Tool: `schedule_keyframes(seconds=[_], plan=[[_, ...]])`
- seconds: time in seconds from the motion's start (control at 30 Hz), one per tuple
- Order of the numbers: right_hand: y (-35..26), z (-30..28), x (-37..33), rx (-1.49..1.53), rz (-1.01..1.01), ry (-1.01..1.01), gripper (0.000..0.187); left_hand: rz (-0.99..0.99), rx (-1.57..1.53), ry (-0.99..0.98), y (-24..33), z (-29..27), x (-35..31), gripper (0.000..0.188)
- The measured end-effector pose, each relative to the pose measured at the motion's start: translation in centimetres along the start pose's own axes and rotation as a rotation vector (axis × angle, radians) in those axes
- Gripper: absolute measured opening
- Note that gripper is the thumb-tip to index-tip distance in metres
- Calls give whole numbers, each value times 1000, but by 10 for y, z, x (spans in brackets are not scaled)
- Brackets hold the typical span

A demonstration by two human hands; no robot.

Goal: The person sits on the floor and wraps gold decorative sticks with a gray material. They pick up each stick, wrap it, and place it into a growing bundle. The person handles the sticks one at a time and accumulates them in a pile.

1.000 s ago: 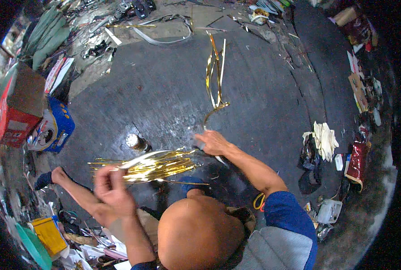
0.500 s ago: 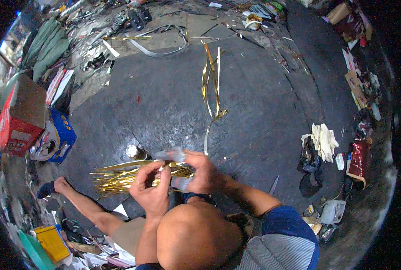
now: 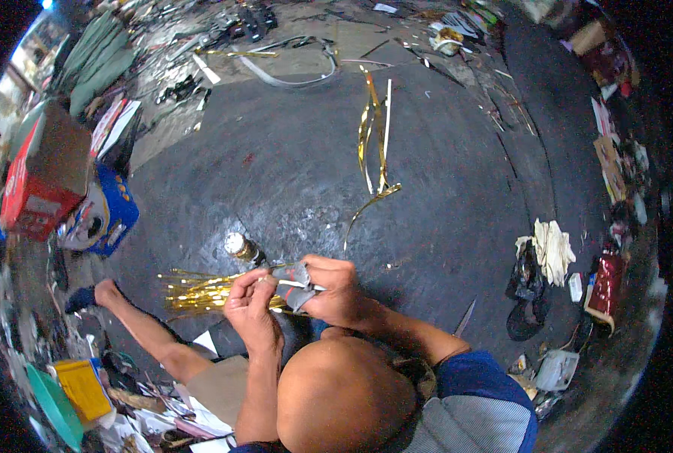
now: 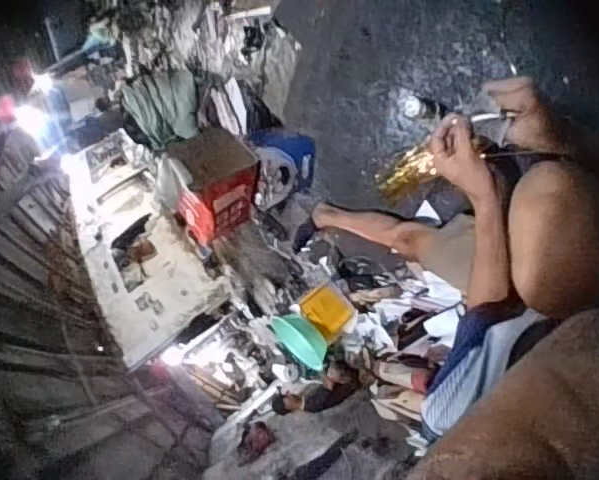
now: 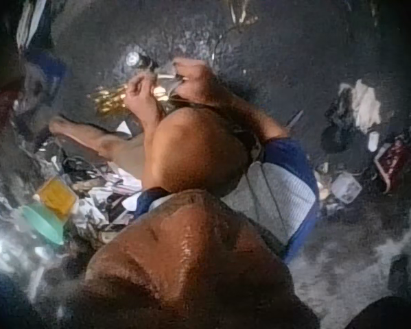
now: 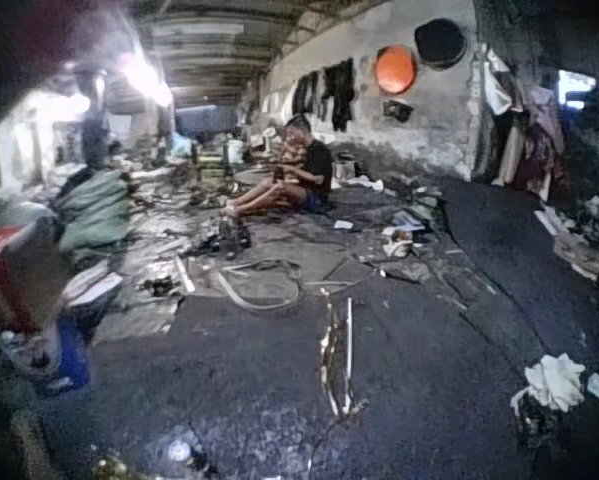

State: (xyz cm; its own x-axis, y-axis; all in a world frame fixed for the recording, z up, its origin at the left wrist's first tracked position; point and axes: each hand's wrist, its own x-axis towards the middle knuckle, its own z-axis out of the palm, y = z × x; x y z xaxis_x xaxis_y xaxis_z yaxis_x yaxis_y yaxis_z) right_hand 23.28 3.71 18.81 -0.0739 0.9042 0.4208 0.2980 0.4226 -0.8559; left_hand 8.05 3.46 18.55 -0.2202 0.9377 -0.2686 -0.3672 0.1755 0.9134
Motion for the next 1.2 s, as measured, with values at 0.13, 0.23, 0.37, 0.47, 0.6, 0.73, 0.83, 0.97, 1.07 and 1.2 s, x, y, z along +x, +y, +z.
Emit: schedule_keyframes(seconds=[0.13,0.23,0.37,0.47,0.6,0.73,0.83,0.97,1.07,1.2], plan=[[-6,-9,12,37,-110,9,18,-128,-99,-38,8,7,-10,19],[-8,-11,12,-133,-145,-52,20,-184,-208,-56,2,4,-6,13],[-25,1,18,-140,-155,-134,19,-250,-269,-25,23,-11,3,8],[-26,2,12,-129,-140,-216,14,-228,-258,31,36,-38,20,6],[-9,-5,-12,3,-85,-270,21,-144,-297,86,38,-89,60,6],[26,-33,-40,34,-26,-490,27,-192,-141,338,43,-139,89,6],[38,-37,-58,-144,-105,-563,29,-320,-118,487,25,-218,121,27],[46,-53,-76,-121,-47,-601,35,496,501,406,55,-161,99,53],[56,-50,-91,-92,-32,-521,32,338,400,519,60,-150,94,47],[80,-67,-91,-139,93,-549,20,241,364,563,60,-193,122,45]])
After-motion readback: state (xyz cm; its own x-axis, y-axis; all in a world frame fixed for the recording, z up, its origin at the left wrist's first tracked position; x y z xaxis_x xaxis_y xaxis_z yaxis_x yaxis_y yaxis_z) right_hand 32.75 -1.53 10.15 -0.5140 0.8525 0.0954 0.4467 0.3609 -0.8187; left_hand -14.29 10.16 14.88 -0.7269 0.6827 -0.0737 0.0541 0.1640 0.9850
